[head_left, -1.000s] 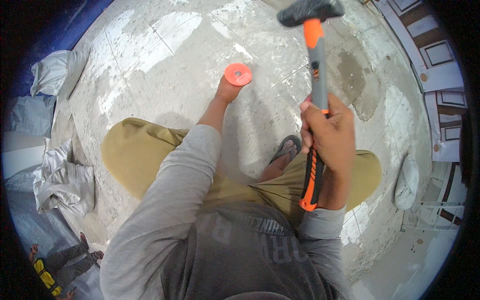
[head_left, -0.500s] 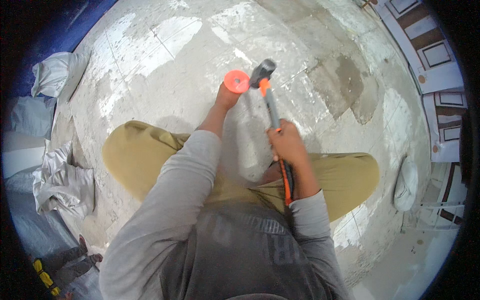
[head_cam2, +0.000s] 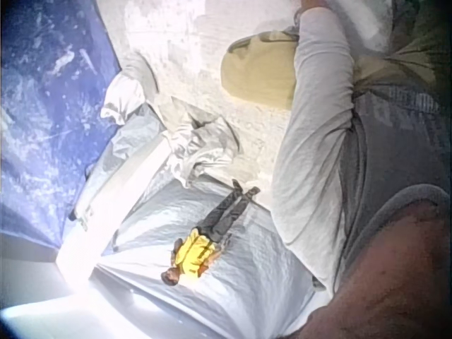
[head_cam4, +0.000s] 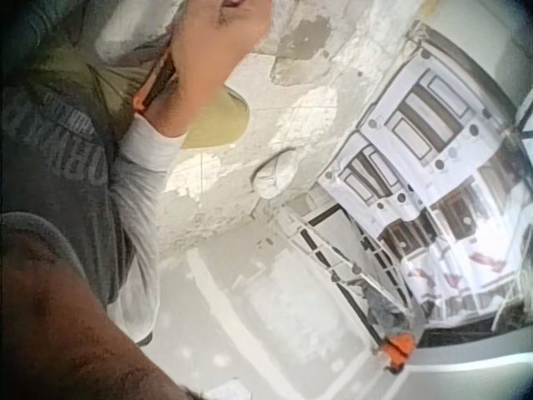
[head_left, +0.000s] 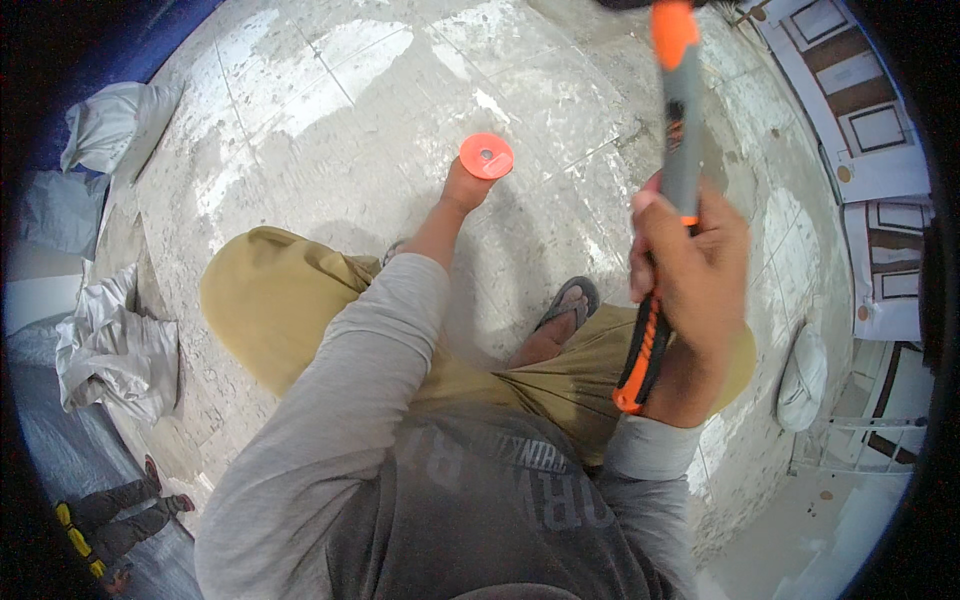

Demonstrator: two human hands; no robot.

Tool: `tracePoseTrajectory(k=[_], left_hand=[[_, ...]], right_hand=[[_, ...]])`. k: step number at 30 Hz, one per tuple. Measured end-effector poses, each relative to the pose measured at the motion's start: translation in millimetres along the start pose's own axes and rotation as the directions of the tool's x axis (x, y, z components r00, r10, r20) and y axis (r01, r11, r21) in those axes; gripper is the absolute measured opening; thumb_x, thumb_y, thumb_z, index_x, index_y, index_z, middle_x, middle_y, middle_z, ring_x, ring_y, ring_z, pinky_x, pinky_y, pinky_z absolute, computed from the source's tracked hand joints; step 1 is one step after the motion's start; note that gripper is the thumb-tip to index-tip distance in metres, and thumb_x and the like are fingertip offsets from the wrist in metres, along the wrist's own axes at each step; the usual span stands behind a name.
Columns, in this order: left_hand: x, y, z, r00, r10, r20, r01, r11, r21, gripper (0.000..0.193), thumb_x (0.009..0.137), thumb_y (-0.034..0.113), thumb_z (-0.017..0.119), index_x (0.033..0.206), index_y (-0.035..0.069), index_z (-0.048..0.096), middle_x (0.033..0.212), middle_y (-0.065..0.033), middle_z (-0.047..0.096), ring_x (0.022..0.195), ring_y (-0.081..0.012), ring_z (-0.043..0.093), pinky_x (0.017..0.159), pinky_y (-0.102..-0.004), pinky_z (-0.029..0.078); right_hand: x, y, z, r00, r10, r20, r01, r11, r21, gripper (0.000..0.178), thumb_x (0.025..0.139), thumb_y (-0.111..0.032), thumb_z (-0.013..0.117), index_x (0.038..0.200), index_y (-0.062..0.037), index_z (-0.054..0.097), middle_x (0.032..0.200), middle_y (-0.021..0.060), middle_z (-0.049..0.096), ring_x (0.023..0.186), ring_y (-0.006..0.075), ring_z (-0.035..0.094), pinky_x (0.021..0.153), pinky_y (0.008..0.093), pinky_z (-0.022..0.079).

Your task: The person hits a flooring tool with a hammer.

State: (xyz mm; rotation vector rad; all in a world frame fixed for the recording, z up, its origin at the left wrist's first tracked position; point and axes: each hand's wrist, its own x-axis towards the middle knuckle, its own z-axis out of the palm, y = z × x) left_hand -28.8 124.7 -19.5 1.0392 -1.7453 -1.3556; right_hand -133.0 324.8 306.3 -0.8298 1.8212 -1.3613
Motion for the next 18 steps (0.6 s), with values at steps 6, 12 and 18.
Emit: tracePoseTrajectory(k=[6, 12, 18], left_hand=[[-0.1, -5.9, 2.8, 0.998, -0.02, 0.062, 0.012, 0.991, 0.131, 0.044, 0.079, 0.027, 0.078, 0.113, 0.005, 0.061, 0.108, -0.0089, 0.066, 0.101, -0.0209, 0.062, 0.086, -0.0347, 0.048], [-2.6, -1.0, 12.2, 0.997, -0.013, 0.073, 0.002, 0.99, 0.142, 0.042, 0.08, 0.026, 0.076, 0.112, 0.005, 0.062, 0.106, -0.0093, 0.066, 0.1, -0.0206, 0.062, 0.085, -0.0345, 0.048], [5.5, 7.8, -17.7, 0.999, -0.021, -0.043, 0.022, 0.999, 0.044, 0.038, 0.08, 0.02, 0.075, 0.112, 0.004, 0.062, 0.104, -0.0064, 0.065, 0.098, -0.0177, 0.061, 0.085, -0.0318, 0.047]], right_hand=[[7.4, -24.6, 14.7, 0.96, -0.267, -0.088, 0.269, 0.963, 0.011, 0.013, 0.087, -0.014, 0.064, 0.09, -0.0031, 0.058, 0.06, 0.0007, 0.055, 0.044, 0.0058, 0.048, 0.04, 0.0237, 0.037], [16.8, 163.9, 30.1, 0.981, 0.049, 0.189, 0.058, 0.849, -0.525, 0.025, 0.087, -0.019, 0.057, 0.094, 0.0053, 0.055, 0.073, 0.0245, 0.061, 0.07, 0.0419, 0.063, 0.065, 0.0472, 0.05], [7.9, 124.6, 6.9, 0.927, 0.35, 0.131, -0.324, 0.928, -0.185, 0.018, 0.088, -0.015, 0.06, 0.087, 0.0022, 0.054, 0.062, 0.0052, 0.053, 0.042, 0.0126, 0.051, 0.037, 0.0306, 0.043]])
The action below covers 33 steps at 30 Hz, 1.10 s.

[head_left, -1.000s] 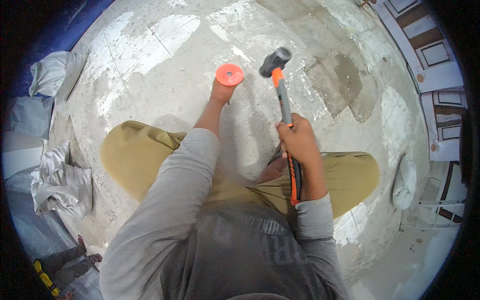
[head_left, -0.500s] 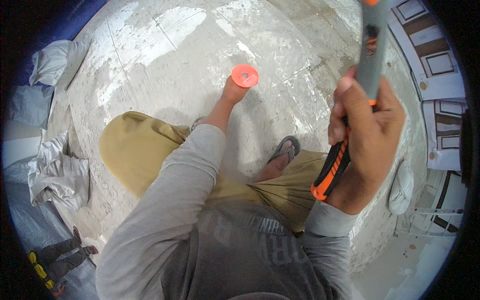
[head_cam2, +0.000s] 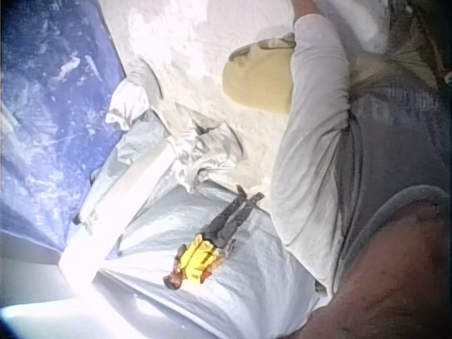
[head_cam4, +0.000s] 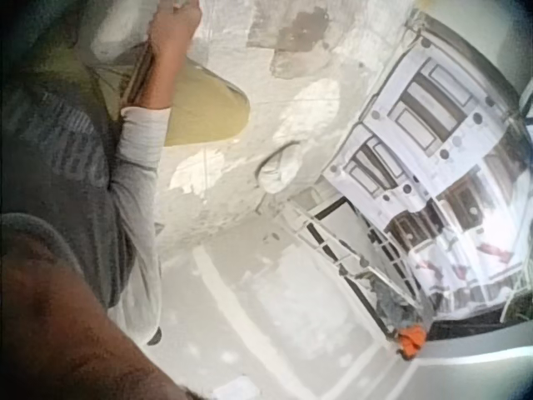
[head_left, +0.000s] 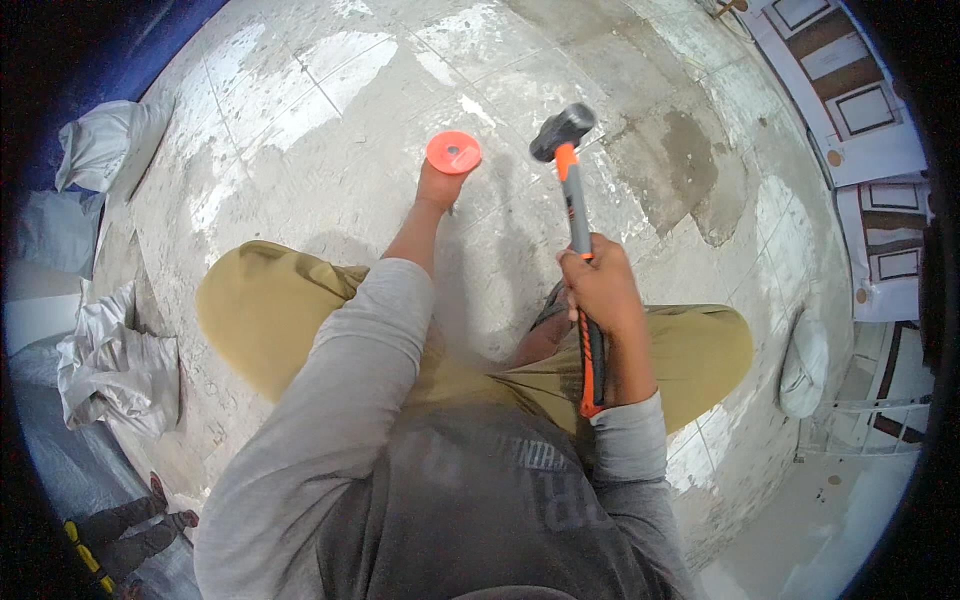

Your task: The person hits a flooring tool with a hammer.

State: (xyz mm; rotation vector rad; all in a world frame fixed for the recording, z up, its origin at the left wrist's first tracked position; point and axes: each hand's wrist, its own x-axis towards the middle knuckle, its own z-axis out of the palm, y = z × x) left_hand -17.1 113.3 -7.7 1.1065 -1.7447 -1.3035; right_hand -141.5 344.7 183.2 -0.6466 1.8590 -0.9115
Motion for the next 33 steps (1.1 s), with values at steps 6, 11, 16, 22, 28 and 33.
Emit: tracePoseTrajectory(k=[6, 11, 16, 22, 28, 33], left_hand=[[18.3, 17.4, -1.5, 0.994, 0.076, -0.076, -0.075, 0.997, 0.017, 0.035, 0.078, 0.019, 0.077, 0.107, 0.004, 0.062, 0.104, -0.0061, 0.064, 0.098, -0.0181, 0.06, 0.087, -0.0334, 0.047], [17.3, 7.6, 16.9, 0.997, 0.068, -0.041, -0.07, 0.996, -0.06, 0.037, 0.078, 0.02, 0.077, 0.108, 0.005, 0.062, 0.105, -0.0069, 0.064, 0.1, -0.0193, 0.06, 0.088, -0.0338, 0.047], [10.1, -8.5, 25.4, 0.999, 0.035, -0.003, -0.035, 0.999, -0.005, 0.039, 0.079, 0.021, 0.077, 0.111, 0.005, 0.061, 0.108, -0.0086, 0.064, 0.102, -0.0208, 0.06, 0.089, -0.034, 0.047], [10.5, -20.9, 38.2, 0.996, 0.07, 0.046, -0.073, 0.995, 0.07, 0.037, 0.081, 0.023, 0.076, 0.111, 0.005, 0.062, 0.109, -0.0086, 0.065, 0.103, -0.0218, 0.061, 0.089, -0.0351, 0.047], [11.6, -16.0, 29.0, 0.992, 0.108, 0.058, -0.114, 0.987, 0.115, 0.038, 0.08, 0.022, 0.075, 0.111, 0.005, 0.062, 0.11, -0.0092, 0.064, 0.104, -0.0217, 0.06, 0.089, -0.0358, 0.047], [9.5, -15.9, 30.9, 0.97, 0.242, 0.039, -0.243, 0.97, 0.021, 0.033, 0.081, 0.022, 0.074, 0.108, 0.006, 0.064, 0.11, -0.01, 0.066, 0.103, -0.0232, 0.062, 0.087, -0.0352, 0.048]], right_hand=[[-22.8, -30.3, -15.3, 0.988, -0.143, -0.063, 0.15, 0.981, 0.121, 0.017, 0.089, -0.015, 0.06, 0.089, 0.0015, 0.054, 0.062, 0.005, 0.054, 0.041, 0.0115, 0.05, 0.037, 0.0271, 0.042], [-40.4, -67.1, -14.4, 0.979, -0.19, -0.076, 0.198, 0.973, 0.121, 0.015, 0.089, -0.013, 0.061, 0.09, 0.0002, 0.054, 0.06, 0.0026, 0.052, 0.041, 0.0091, 0.048, 0.037, 0.0263, 0.04], [-63.7, -114.4, -19.1, 0.923, -0.337, -0.188, 0.367, 0.916, 0.16, 0.014, 0.087, -0.012, 0.064, 0.093, -0.0006, 0.058, 0.058, 0.0, 0.052, 0.041, 0.0071, 0.046, 0.037, 0.0235, 0.035], [-64.0, -164.4, -22.4, 0.582, -0.665, -0.468, 0.746, 0.665, -0.017, 0.014, 0.091, -0.015, 0.062, 0.093, -0.0019, 0.057, 0.059, -0.0001, 0.05, 0.041, 0.005, 0.044, 0.036, 0.0211, 0.034], [13.8, -35.4, 27.0, 0.843, -0.513, -0.162, 0.412, 0.809, -0.419, 0.026, 0.086, -0.02, 0.062, 0.091, 0.0046, 0.056, 0.079, 0.0264, 0.061, 0.076, 0.0433, 0.063, 0.07, 0.0487, 0.05], [17.1, 6.8, 12.3, 0.997, -0.071, 0.004, 0.07, 0.965, -0.253, 0.022, 0.085, -0.014, 0.058, 0.085, 0.0074, 0.053, 0.068, 0.0216, 0.059, 0.059, 0.0352, 0.063, 0.056, 0.0444, 0.05]])
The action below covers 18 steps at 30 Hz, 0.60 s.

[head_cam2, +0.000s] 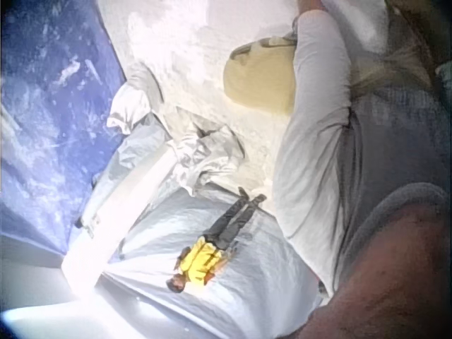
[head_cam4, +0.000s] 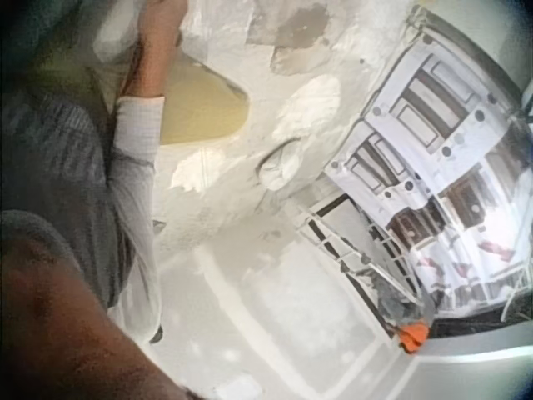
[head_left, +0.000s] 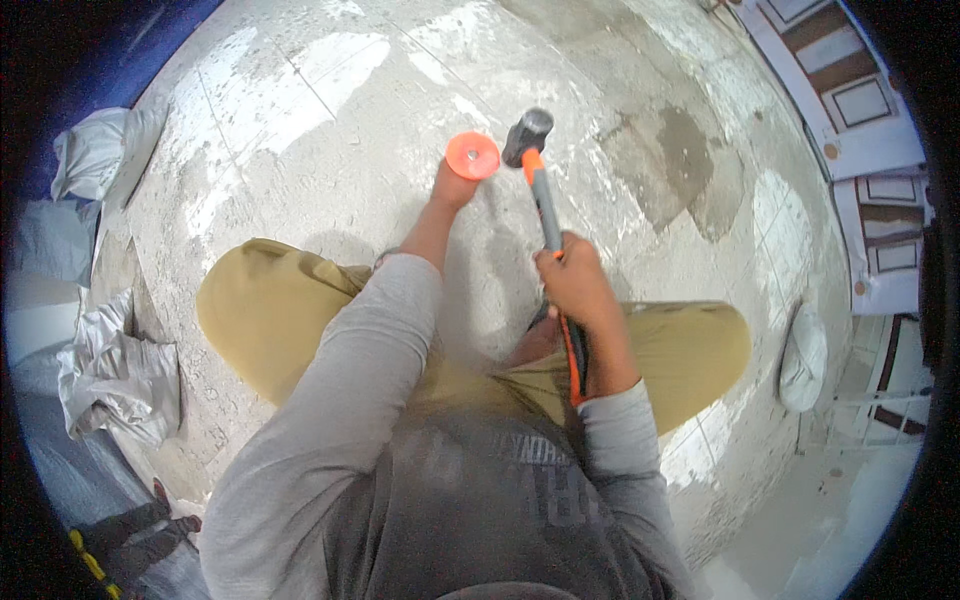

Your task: The person hits a flooring tool with a hammer.

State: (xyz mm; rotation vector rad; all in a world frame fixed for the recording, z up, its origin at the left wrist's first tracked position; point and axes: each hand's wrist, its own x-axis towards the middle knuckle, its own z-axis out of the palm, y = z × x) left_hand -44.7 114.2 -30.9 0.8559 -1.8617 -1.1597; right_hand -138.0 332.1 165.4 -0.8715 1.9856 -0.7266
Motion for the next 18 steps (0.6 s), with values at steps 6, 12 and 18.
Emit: tracePoseTrajectory(k=[6, 12, 18], left_hand=[[13.2, 23.0, -19.1, 0.984, -0.082, -0.156, 0.086, 0.996, 0.017, 0.025, 0.08, 0.017, 0.074, 0.099, 0.004, 0.064, 0.097, -0.0077, 0.066, 0.092, -0.0204, 0.062, 0.081, -0.0342, 0.048], [18.9, 26.4, -20.6, 0.98, -0.116, -0.164, 0.104, 0.991, -0.081, 0.028, 0.08, 0.017, 0.075, 0.101, 0.005, 0.063, 0.102, -0.007, 0.063, 0.097, -0.0174, 0.059, 0.085, -0.0331, 0.046], [14.1, 3.8, 2.8, 0.99, -0.117, -0.075, 0.111, 0.991, -0.078, 0.032, 0.079, 0.021, 0.077, 0.104, 0.005, 0.063, 0.102, -0.0075, 0.065, 0.098, -0.0192, 0.06, 0.086, -0.0332, 0.047]], right_hand=[[-23.2, -26.0, -33.1, 0.993, 0.013, -0.119, 0.017, 0.968, 0.251, 0.019, 0.087, -0.015, 0.06, 0.087, 0.0024, 0.054, 0.061, 0.006, 0.054, 0.044, 0.0148, 0.054, 0.039, 0.031, 0.043], [-40.1, -75.8, -53.8, 0.98, -0.11, -0.163, 0.154, 0.945, 0.289, 0.015, 0.088, -0.014, 0.061, 0.089, -0.0002, 0.055, 0.059, 0.0024, 0.053, 0.043, 0.0098, 0.049, 0.039, 0.0269, 0.039], [-60.6, -133.1, -74.3, 0.895, -0.293, -0.337, 0.391, 0.879, 0.272, 0.014, 0.087, -0.014, 0.064, 0.087, -0.0006, 0.059, 0.056, -0.0009, 0.052, 0.042, 0.0064, 0.046, 0.039, 0.0232, 0.034]])
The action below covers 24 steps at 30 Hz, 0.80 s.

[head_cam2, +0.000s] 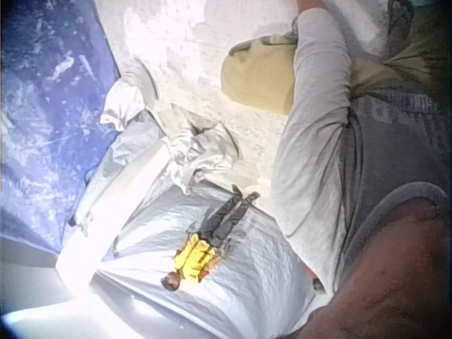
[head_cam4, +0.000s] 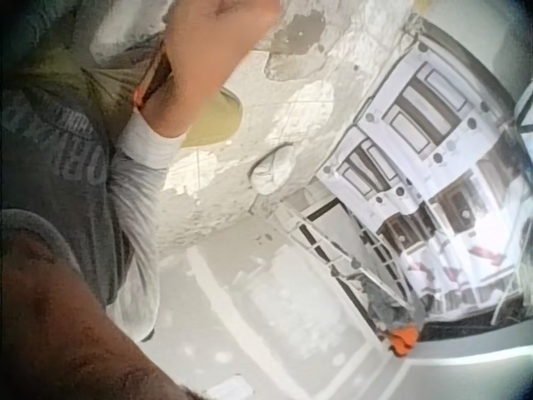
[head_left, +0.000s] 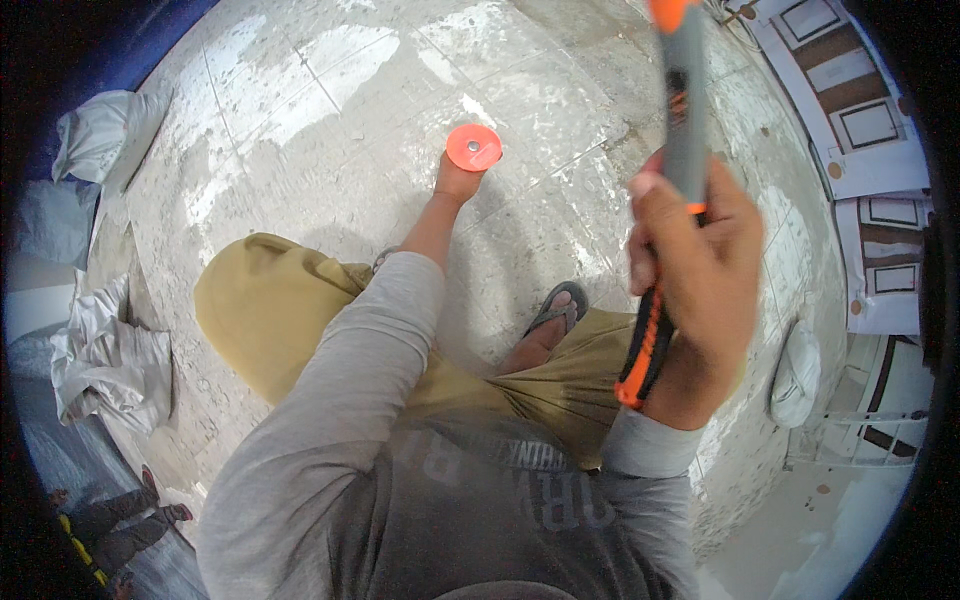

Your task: The person hits a flooring tool with a hammer.

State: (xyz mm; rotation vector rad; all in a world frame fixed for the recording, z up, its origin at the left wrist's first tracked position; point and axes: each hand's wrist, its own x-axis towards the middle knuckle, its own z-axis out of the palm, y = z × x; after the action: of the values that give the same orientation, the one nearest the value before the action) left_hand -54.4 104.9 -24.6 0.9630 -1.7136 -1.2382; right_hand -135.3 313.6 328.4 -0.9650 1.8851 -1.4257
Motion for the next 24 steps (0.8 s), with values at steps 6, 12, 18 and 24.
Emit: tracePoseTrajectory(k=[6, 12, 18, 24], left_hand=[[0.0, -2.8, 0.0, 0.996, -0.09, -0.022, 0.092, 0.985, 0.144, 0.034, 0.079, 0.022, 0.077, 0.105, 0.005, 0.063, 0.103, -0.0072, 0.065, 0.098, -0.0199, 0.06, 0.087, -0.0338, 0.047], [-3.0, 0.4, -11.8, 0.999, -0.001, -0.035, 0.001, 1.0, 0.003, 0.028, 0.082, 0.019, 0.073, 0.104, 0.005, 0.064, 0.102, -0.0083, 0.065, 0.097, -0.0217, 0.06, 0.087, -0.0346, 0.047], [-6.9, 3.0, -5.0, 0.993, 0.108, 0.038, -0.11, 0.992, 0.055, 0.032, 0.08, 0.02, 0.075, 0.106, 0.005, 0.063, 0.103, -0.0081, 0.065, 0.099, -0.0203, 0.061, 0.086, -0.0348, 0.048], [-0.5, 8.7, -4.3, 0.991, -0.084, 0.1, 0.08, 0.996, 0.042, 0.039, 0.079, 0.023, 0.077, 0.11, 0.005, 0.063, 0.109, -0.0087, 0.065, 0.104, -0.0207, 0.061, 0.089, -0.0345, 0.047]], right_hand=[[26.3, -41.3, -4.3, 0.902, -0.42, -0.1, 0.417, 0.907, -0.055, 0.017, 0.09, -0.018, 0.064, 0.092, -0.0018, 0.06, 0.061, 0.0, 0.053, 0.042, 0.0035, 0.045, 0.037, 0.0191, 0.035], [27.8, 91.0, 56.1, 0.984, -0.144, 0.107, 0.172, 0.921, -0.35, 0.026, 0.085, -0.02, 0.062, 0.088, 0.0046, 0.056, 0.074, 0.0238, 0.063, 0.067, 0.0396, 0.064, 0.061, 0.0444, 0.05], [7.4, 172.7, 35.1, 0.929, 0.309, 0.203, -0.168, 0.841, -0.514, 0.026, 0.083, -0.018, 0.058, 0.086, 0.0083, 0.056, 0.079, 0.03, 0.061, 0.074, 0.0456, 0.062, 0.069, 0.0482, 0.049], [14.6, 31.2, 9.6, 0.99, 0.13, 0.053, -0.111, 0.956, -0.272, 0.026, 0.086, -0.023, 0.062, 0.082, 0.0027, 0.057, 0.056, 0.0076, 0.055, 0.047, 0.0147, 0.055, 0.046, 0.0325, 0.045]])
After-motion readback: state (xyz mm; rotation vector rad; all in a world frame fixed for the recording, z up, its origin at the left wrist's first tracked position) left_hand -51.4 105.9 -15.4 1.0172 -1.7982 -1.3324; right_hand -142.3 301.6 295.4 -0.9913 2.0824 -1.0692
